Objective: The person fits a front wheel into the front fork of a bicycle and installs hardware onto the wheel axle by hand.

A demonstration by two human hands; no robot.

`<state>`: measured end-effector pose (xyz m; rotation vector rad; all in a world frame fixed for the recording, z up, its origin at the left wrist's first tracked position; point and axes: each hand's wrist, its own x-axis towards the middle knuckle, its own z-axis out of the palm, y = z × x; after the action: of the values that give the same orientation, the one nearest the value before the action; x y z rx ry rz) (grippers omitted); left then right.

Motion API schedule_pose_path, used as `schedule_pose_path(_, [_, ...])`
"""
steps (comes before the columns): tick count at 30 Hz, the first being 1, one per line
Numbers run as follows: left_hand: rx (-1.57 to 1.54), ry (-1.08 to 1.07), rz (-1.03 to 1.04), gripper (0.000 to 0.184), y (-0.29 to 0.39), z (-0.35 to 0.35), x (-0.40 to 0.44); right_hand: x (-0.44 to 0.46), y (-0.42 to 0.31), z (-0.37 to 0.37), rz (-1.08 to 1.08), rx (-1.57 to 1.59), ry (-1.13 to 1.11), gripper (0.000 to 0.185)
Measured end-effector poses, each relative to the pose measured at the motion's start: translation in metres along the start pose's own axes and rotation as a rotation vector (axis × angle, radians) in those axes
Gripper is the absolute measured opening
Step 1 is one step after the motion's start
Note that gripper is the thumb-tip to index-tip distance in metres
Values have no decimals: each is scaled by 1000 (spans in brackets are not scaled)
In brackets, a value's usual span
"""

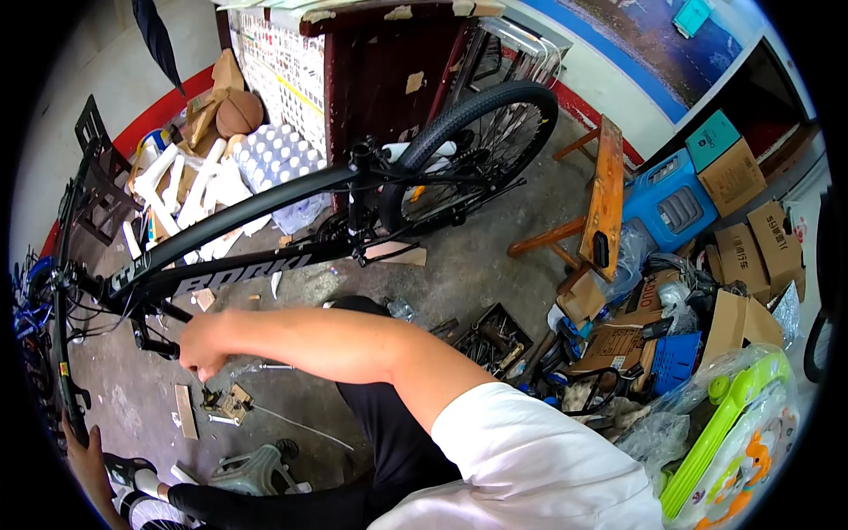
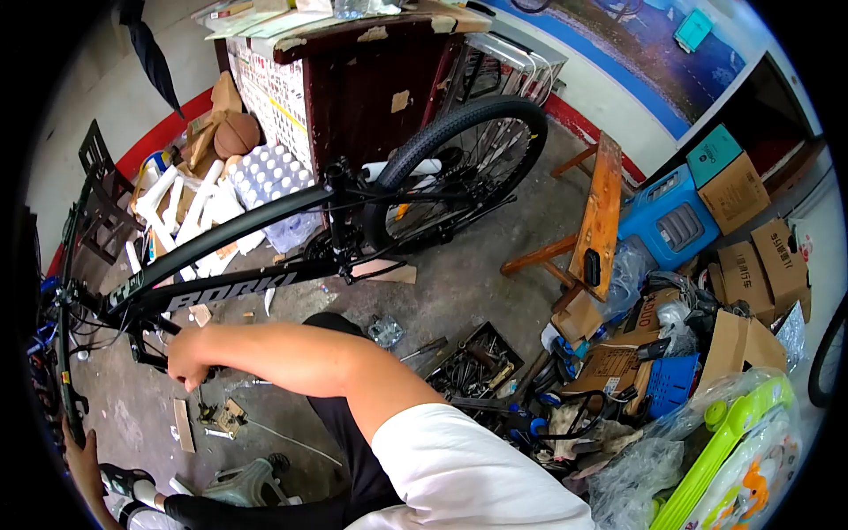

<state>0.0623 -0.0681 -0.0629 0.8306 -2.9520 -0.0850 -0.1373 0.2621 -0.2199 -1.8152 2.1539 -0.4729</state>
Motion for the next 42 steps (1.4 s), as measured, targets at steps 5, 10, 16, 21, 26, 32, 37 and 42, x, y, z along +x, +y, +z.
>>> schedule_pose_path(5, [-48,304,128,76,-11,24,1,0,-3,5,2,-8,-7,32])
schedule_pose_path(10, [-253,19,91,74,-16,12,4,-1,-5,5,10,1,-31,32])
schedule_pose_path(16, [-54,-80,-164,81,37,-16,-10,9,3,21,-1,-6,-31,32])
schedule_pose_path(21, [-118,86,-56,81,42,-6,-22,10,3,23,-9,-8,-20,31])
schedule_pose_path(26, [-131,26,-69,80,37,-7,-18,5,0,19,-2,-1,-51,31])
schedule_pose_path(32, [-278,9,0,78,23,-3,-13,7,4,22,-15,-2,-59,33])
schedule_pose_path(37, [-155,260,269,75,-53,61,19,7,4,19,5,9,-64,34])
schedule_pose_path(42, [-350,-1,118,75,12,1,-9,7,5,21,-8,8,-68,35])
